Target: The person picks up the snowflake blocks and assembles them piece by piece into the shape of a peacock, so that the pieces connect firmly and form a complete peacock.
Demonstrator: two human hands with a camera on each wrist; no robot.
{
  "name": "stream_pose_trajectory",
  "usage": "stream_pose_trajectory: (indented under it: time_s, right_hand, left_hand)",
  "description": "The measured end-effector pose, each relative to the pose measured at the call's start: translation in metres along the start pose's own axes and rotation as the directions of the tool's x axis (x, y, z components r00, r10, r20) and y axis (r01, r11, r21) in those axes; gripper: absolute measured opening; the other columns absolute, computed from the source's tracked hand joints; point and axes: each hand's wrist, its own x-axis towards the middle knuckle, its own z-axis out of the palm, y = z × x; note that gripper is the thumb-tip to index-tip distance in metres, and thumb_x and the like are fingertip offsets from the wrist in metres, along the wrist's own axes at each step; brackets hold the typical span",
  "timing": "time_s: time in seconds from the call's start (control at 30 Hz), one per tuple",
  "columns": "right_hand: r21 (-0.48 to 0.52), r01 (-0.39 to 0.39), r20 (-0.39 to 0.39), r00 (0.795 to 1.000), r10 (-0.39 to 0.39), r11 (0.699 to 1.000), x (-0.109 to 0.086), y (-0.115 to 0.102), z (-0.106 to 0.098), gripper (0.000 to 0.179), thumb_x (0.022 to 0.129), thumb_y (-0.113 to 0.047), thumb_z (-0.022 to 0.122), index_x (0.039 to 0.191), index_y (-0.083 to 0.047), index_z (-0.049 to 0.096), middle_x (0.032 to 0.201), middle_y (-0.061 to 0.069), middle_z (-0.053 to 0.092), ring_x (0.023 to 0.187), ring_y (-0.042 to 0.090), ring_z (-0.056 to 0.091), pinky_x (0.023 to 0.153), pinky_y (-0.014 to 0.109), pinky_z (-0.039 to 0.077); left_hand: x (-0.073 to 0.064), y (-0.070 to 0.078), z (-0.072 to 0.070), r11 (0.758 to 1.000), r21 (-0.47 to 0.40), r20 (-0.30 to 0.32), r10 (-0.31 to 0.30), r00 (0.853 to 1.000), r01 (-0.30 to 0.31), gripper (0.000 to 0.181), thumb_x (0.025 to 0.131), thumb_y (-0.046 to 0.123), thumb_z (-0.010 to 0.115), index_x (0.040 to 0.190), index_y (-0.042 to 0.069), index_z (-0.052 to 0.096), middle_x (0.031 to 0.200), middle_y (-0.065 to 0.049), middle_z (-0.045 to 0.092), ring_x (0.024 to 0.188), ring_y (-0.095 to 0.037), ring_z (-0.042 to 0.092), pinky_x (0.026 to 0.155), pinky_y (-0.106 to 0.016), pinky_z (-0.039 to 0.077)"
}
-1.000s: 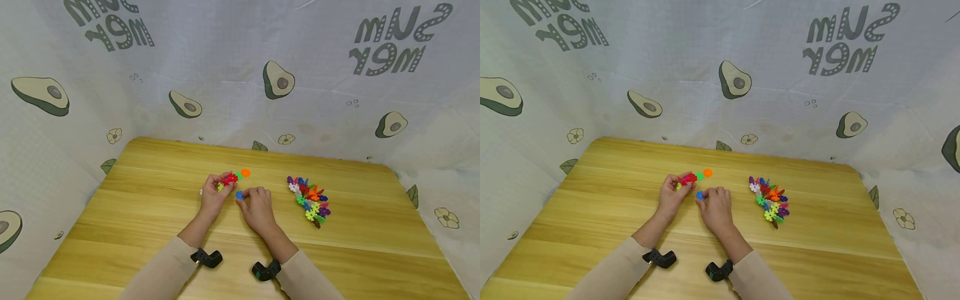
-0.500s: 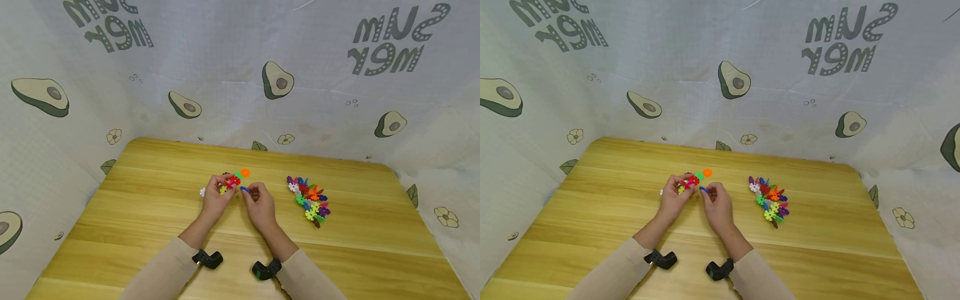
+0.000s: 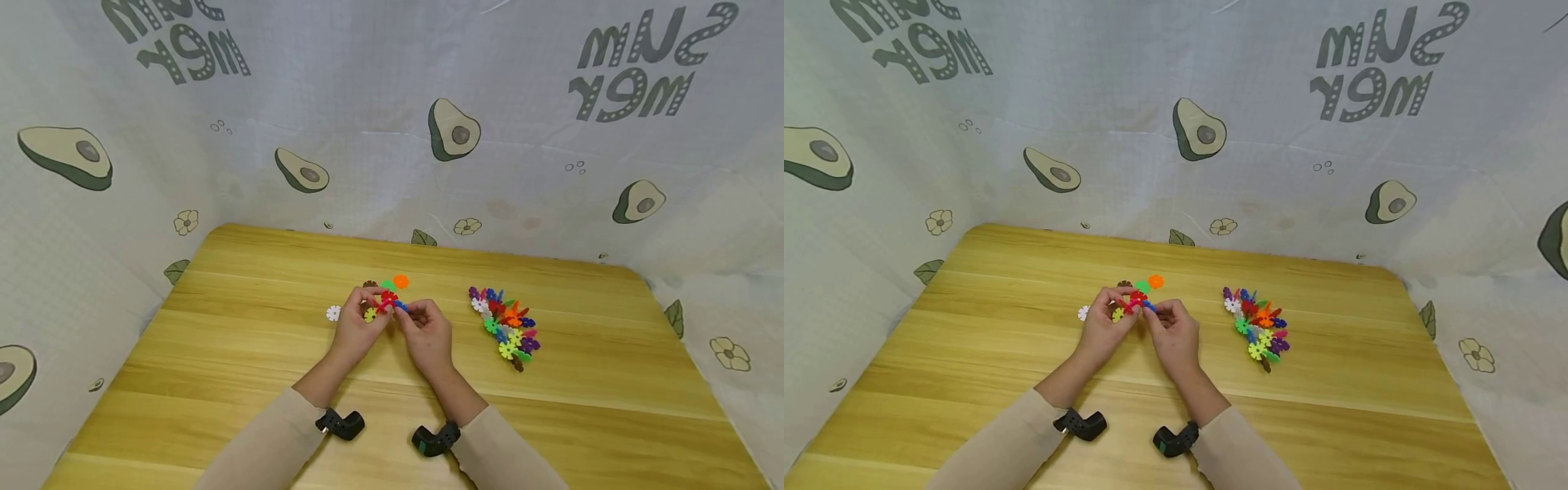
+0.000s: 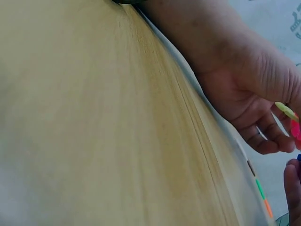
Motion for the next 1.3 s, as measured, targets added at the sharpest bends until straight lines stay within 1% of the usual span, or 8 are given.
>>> stream_pose_trajectory:
  time_s: [0.13, 0.3, 0.4, 0.53, 0.6, 0.77, 1.03, 1.3]
  right_hand:
    - [0.021, 0.018, 0.005, 1.0, -0.018, 1.0, -0.0005, 0.0001, -0.0008, 0.014, 0.09, -0.002, 0.076, 0.096, 0.005, 0.065, 0.093, 0.023, 0.074, 0.079, 0.004, 0.073, 0.07, 0.016, 0.061]
    - [0.016, 0.032, 0.002, 0.999, -0.032, 0.999, -0.0006, 0.0028, -0.0009, 0.014, 0.09, -0.004, 0.076, 0.094, 0.004, 0.066, 0.091, 0.022, 0.074, 0.078, 0.007, 0.073, 0.07, 0.016, 0.061]
    - [-0.013, 0.027, -0.009, 1.0, -0.027, 1.0, -0.0004, 0.0029, -0.0005, 0.015, 0.09, -0.006, 0.078, 0.096, 0.002, 0.066, 0.09, 0.02, 0.075, 0.078, 0.015, 0.074, 0.07, 0.016, 0.06]
    - [-0.054, 0.017, -0.037, 0.999, -0.019, 0.998, 0.0011, 0.0029, -0.0014, 0.017, 0.091, -0.008, 0.077, 0.105, -0.003, 0.069, 0.094, 0.016, 0.074, 0.082, 0.016, 0.07, 0.074, 0.014, 0.057]
    - [-0.041, 0.002, -0.044, 0.999, -0.004, 0.999, 0.0016, -0.0016, -0.0017, 0.018, 0.092, -0.006, 0.076, 0.108, -0.002, 0.069, 0.097, 0.018, 0.074, 0.083, 0.013, 0.068, 0.075, 0.014, 0.056]
    - [0.063, -0.051, -0.039, 0.998, 0.054, 0.997, 0.0031, -0.0034, -0.0006, 0.017, 0.09, -0.001, 0.076, 0.104, 0.005, 0.068, 0.099, 0.025, 0.07, 0.082, 0.006, 0.067, 0.076, 0.014, 0.059]
    - [0.075, -0.117, -0.052, 0.991, 0.121, 0.99, 0.0052, 0.0007, -0.0015, 0.022, 0.088, -0.007, 0.08, 0.102, 0.004, 0.067, 0.095, 0.019, 0.069, 0.079, 0.007, 0.065, 0.073, 0.014, 0.056]
    - [0.063, -0.179, -0.042, 0.982, 0.182, 0.982, 0.0046, 0.0002, 0.0003, 0.023, 0.086, -0.009, 0.083, 0.095, 0.004, 0.066, 0.085, 0.01, 0.07, 0.071, 0.005, 0.068, 0.066, 0.016, 0.058]
  left_hand:
    - [-0.001, 0.0002, 0.0003, 0.999, 0.031, 0.002, 0.035, 0.999, -0.035, 0.025, 0.089, -0.003, 0.072, 0.093, 0.002, 0.048, 0.128, -0.018, 0.066, 0.131, -0.031, 0.058, 0.1, -0.019, 0.052]
    - [-0.0022, 0.0007, 0.0014, 0.997, 0.038, 0.002, 0.067, 0.998, -0.067, 0.028, 0.088, -0.006, 0.071, 0.099, 0.001, 0.046, 0.128, -0.019, 0.065, 0.118, -0.037, 0.066, 0.092, -0.016, 0.055]
    - [-0.0007, 0.0005, 0.0009, 0.997, 0.017, -0.056, 0.076, 0.996, -0.075, 0.028, 0.089, -0.007, 0.069, 0.103, -0.001, 0.045, 0.129, -0.022, 0.063, 0.11, -0.037, 0.068, 0.084, -0.016, 0.058]
    - [0.0022, -0.001, -0.0011, 0.997, -0.053, -0.142, 0.039, 0.989, -0.047, 0.029, 0.091, -0.008, 0.067, 0.11, -0.004, 0.045, 0.126, -0.022, 0.062, 0.097, -0.025, 0.069, 0.075, -0.023, 0.063]
    - [0.0022, -0.0012, -0.0013, 0.996, -0.084, -0.127, -0.011, 0.992, 0.0, 0.032, 0.091, -0.007, 0.067, 0.115, -0.003, 0.046, 0.126, -0.021, 0.06, 0.092, -0.017, 0.067, 0.073, -0.023, 0.063]
    - [-0.0002, 0.0024, 0.0003, 0.995, -0.058, -0.046, -0.08, 0.996, 0.078, 0.033, 0.093, -0.001, 0.068, 0.12, 0.0, 0.049, 0.126, -0.019, 0.059, 0.102, -0.02, 0.069, 0.074, -0.015, 0.058]
    - [0.0001, 0.0035, 0.0008, 0.994, -0.045, -0.05, -0.102, 0.994, 0.1, 0.029, 0.093, 0.0, 0.069, 0.117, -0.001, 0.053, 0.118, -0.019, 0.058, 0.09, -0.005, 0.066, 0.067, -0.013, 0.052]
    - [-0.0006, 0.0033, 0.001, 0.996, -0.027, -0.057, -0.083, 0.995, 0.081, 0.026, 0.092, 0.0, 0.069, 0.114, -0.001, 0.055, 0.117, -0.019, 0.059, 0.084, -0.005, 0.064, 0.063, -0.013, 0.048]
